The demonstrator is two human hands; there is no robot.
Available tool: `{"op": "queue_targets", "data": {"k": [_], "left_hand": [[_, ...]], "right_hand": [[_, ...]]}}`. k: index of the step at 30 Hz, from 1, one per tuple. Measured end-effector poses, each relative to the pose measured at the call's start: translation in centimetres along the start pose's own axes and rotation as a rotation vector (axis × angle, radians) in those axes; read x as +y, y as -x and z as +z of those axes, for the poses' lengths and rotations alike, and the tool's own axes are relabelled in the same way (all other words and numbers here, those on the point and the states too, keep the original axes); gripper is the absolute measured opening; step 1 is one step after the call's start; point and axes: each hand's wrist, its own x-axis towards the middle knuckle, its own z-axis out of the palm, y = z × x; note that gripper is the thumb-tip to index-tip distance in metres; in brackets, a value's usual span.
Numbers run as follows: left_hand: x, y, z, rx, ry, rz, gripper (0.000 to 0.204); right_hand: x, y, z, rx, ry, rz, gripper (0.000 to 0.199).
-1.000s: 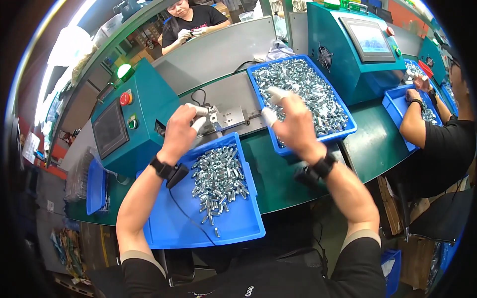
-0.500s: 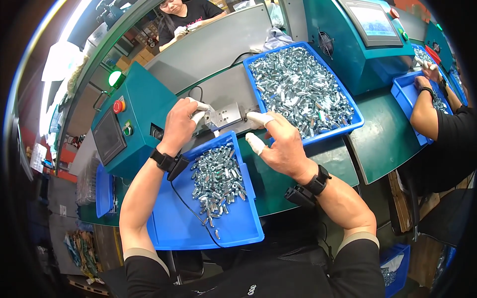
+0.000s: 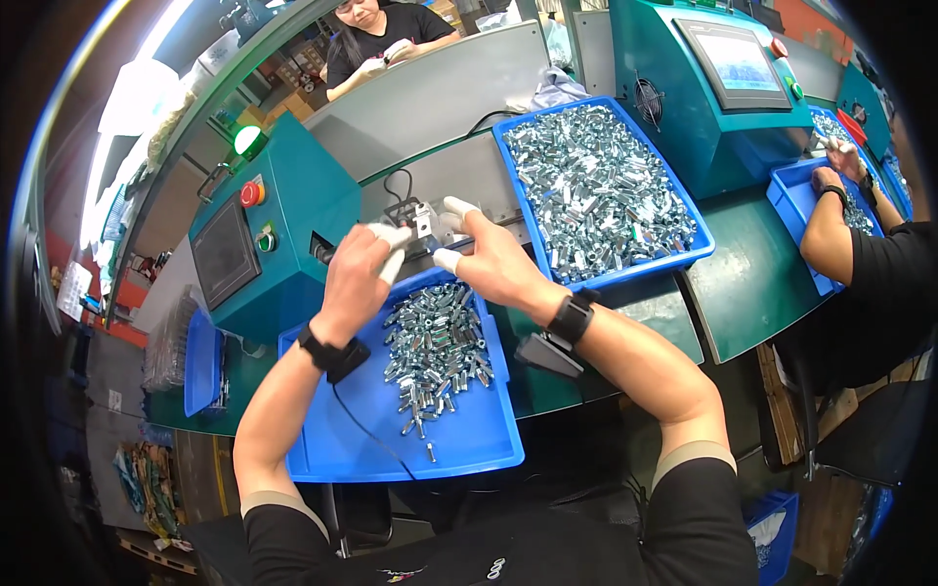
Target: The person picks up a metal component from a blue tray, inserts it into the machine, and presses a button. After the machine cycles, the person removes the component and places it into a different blue tray.
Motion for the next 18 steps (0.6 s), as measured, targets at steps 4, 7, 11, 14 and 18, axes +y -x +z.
{"op": "queue_targets", "data": {"k": [4, 7, 11, 14, 18], "left_hand": [[0.2, 6.6, -1.7, -0.142, 0.170, -0.188, 0.029], [-0.9, 10.2, -1.8, -0.192, 0.139, -0.245, 0.030], [-1.2, 12.0, -0.8, -0.223, 0.181, -0.298, 0.030], [-1.2, 12.1, -0.2, -0.218, 0.210, -0.316, 0.029], [-1.5, 12.2, 0.4, -0.216, 0.208, -0.331, 0.026]], "right_hand": [[0.7, -1.4, 1.8, -0.080, -0.164, 0.001, 0.080], [1.0, -1.7, 2.8, -0.078, -0.168, 0.016, 0.078], [0.8, -2.3, 3.3, -0.130, -0.183, 0.047, 0.078], [1.4, -2.8, 3.4, -0.160, -0.202, 0.050, 0.077], [2.3, -2.6, 3.5, -0.160, -0.229, 0.027, 0.076]]}}
